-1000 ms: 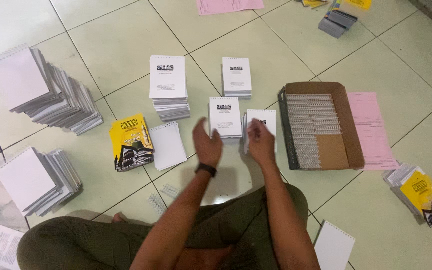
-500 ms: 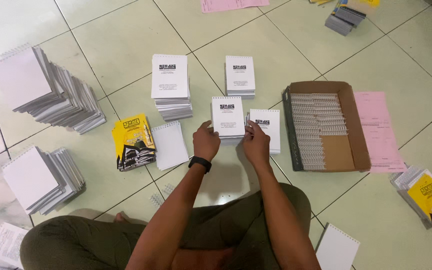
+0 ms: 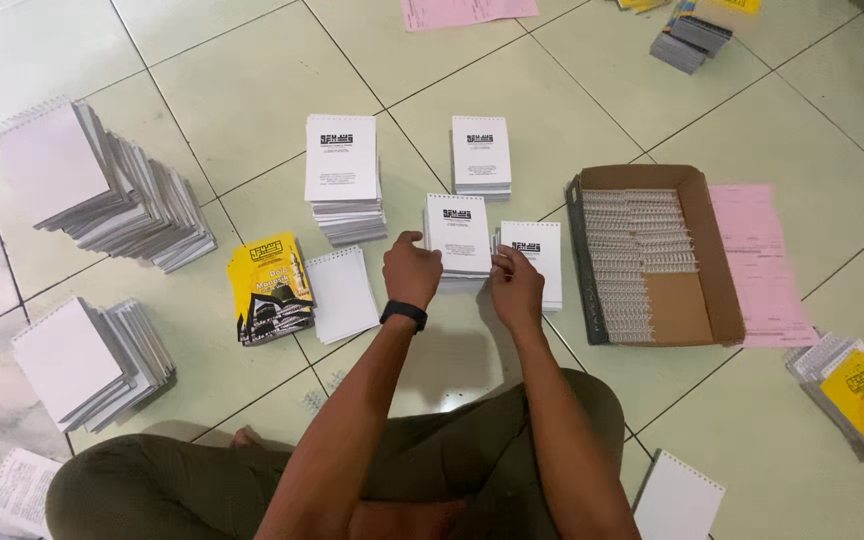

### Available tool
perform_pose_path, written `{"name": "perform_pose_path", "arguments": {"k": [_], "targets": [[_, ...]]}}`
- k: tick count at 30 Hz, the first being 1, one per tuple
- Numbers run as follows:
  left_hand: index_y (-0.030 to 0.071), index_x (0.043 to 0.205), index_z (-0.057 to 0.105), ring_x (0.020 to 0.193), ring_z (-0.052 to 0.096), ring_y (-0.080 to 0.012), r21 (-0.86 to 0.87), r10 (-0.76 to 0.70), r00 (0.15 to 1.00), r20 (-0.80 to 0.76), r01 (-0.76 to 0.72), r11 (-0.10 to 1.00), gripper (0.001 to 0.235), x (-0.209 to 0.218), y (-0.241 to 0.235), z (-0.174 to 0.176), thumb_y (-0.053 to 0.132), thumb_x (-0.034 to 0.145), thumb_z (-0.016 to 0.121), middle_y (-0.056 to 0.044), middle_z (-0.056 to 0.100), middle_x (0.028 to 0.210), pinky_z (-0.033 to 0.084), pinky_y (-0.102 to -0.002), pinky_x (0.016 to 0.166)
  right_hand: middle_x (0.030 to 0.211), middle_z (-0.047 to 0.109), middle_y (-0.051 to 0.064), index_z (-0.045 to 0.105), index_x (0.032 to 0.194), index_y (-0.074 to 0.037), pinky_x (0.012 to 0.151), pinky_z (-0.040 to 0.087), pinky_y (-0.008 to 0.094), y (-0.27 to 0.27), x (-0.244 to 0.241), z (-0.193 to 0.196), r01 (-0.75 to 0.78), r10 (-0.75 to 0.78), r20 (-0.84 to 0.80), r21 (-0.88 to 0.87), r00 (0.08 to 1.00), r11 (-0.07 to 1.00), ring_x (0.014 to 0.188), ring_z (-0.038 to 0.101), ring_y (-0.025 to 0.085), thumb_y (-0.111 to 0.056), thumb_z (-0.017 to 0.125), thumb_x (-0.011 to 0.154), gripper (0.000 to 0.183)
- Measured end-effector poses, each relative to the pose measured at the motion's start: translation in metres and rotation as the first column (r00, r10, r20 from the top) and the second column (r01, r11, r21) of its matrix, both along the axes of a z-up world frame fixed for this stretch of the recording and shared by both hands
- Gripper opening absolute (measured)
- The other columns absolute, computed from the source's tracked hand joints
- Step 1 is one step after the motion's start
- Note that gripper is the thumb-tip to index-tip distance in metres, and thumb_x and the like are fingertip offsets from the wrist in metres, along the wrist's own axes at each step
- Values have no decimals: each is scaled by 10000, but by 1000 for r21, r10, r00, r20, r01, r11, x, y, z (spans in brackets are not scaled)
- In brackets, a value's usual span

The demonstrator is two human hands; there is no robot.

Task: The person sits on the floor and assembles spiral-bound notebooks by hand. They take stacks of paper, insert spiral bindings, and place the finished notebooks into yellow packaging sleeves.

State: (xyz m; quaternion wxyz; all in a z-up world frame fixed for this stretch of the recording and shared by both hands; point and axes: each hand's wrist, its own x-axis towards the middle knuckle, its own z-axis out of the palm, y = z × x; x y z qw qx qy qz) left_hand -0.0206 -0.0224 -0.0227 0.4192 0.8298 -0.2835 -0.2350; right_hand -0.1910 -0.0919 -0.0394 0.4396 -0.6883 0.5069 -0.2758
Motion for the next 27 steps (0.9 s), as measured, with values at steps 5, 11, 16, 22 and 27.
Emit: {"name": "perform_pose_path", "arguments": {"k": [5, 11, 16, 22, 27], "targets": [[-5, 1296, 637, 929, 758, -370, 90, -30, 999, 45, 26, 996, 463, -3, -1, 15, 173, 881, 739, -212, 769, 962, 641, -499, 734, 1190, 722, 251, 619, 1367, -7, 927, 563, 467, 7, 2, 14, -31, 29, -42, -45, 999, 998, 1109, 691, 397, -18, 600, 964, 404], [-20, 1287, 629, 827, 764, -304, 40, 7, 990, -144, -1, 999, 482, 9, -7, -3, 156, 857, 759, -196, 765, 887, 637, -427, 681, 1259, 670, 260, 611, 1391, 1, 1016, 525, 489, 15, 10, 32, -155, 133, -192, -107, 972, 982, 1202, 641, 414, -129, 707, 888, 528], [-46, 1272, 639, 742, 760, -239, -58, 21, 906, -422, -50, 997, 530, 9, -7, -1, 167, 817, 804, -184, 755, 808, 618, -364, 646, 1414, 522, 254, 565, 1465, -75, 1088, 402, 624, 21, 13, 31, -303, 145, -387, -387, 911, 871, 1348, 440, 451, -242, 758, 916, 605], [-55, 1289, 631, 982, 756, -343, -205, 19, 900, -436, -120, 971, 373, -10, 11, 21, 62, 944, 554, -262, 740, 1074, 645, -444, 796, 1199, 725, 138, 660, 1339, -119, 912, 479, 447, 2, 25, -24, -347, 19, -404, -759, 914, 551, 1082, 665, 303, -30, 665, 906, 442], [134, 1236, 736, 1250, 640, -259, 298, -555, 483, 677, 510, 807, 246, -11, 30, -25, 183, 1024, 621, -91, 710, 1275, 475, -425, 1063, 1196, 718, 184, 654, 1340, -85, 840, 479, 459, -4, 20, -25, -207, 43, -227, -776, 973, 596, 1002, 641, 341, 17, 616, 917, 437]]}}
